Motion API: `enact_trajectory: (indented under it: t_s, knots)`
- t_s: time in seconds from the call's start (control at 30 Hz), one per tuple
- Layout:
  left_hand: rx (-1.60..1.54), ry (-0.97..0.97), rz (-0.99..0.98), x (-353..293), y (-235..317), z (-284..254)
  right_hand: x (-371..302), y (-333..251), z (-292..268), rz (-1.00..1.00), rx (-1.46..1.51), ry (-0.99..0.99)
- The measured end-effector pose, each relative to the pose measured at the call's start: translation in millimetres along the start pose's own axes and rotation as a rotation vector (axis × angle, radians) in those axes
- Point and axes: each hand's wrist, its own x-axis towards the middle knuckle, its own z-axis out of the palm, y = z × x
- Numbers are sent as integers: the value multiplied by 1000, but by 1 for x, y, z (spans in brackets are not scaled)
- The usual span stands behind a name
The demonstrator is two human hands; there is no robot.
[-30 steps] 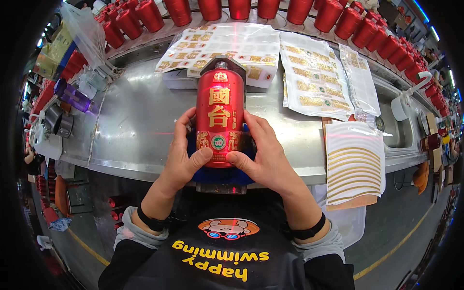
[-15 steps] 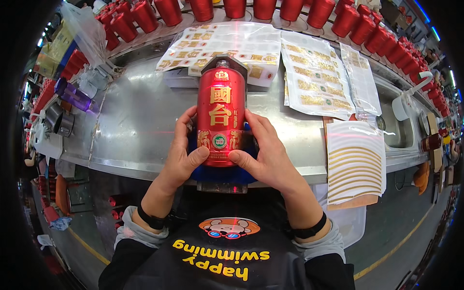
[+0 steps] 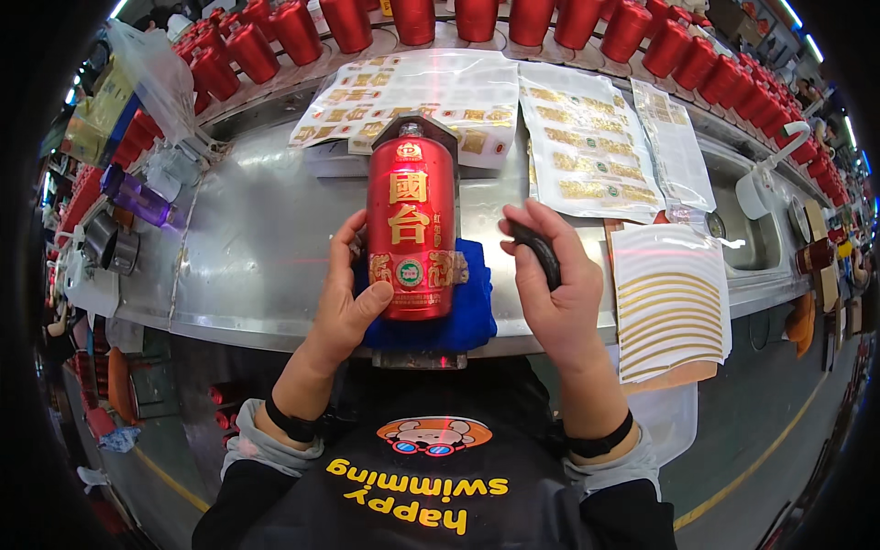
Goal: Applying decorative labels and seals to red metal liquor bottles on an assembly line.
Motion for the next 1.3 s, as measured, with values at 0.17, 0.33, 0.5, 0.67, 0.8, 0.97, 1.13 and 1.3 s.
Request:
enact_trajectory:
  t_s: [0.17, 0.33, 0.5, 0.67, 0.8, 0.97, 1.13, 1.3]
  knots:
    - [-81, 3, 15, 0, -3, 2, 10, -25, 24, -542, -528, -277]
    - [-105, 77, -91, 0, 4, 4, 4, -30, 13, -271, -425, -197]
    - [101, 137, -18, 6, 11, 21, -7, -16, 8, -67, -181, -131]
    - [78, 135, -54, 6, 13, 20, -6, -17, 10, 35, -115, -153]
    - [10, 119, -81, 6, 10, 21, 2, -10, 20, -315, -414, -182]
    - [-65, -138, 49, -12, -8, -15, -6, -29, 24, -653, -415, -638]
    - [517, -116, 143, -17, -11, -12, -7, -22, 22, -614, -467, -514]
    - [831, -6, 344, -13, 12, -15, 0, -30, 19, -579, -524, -355]
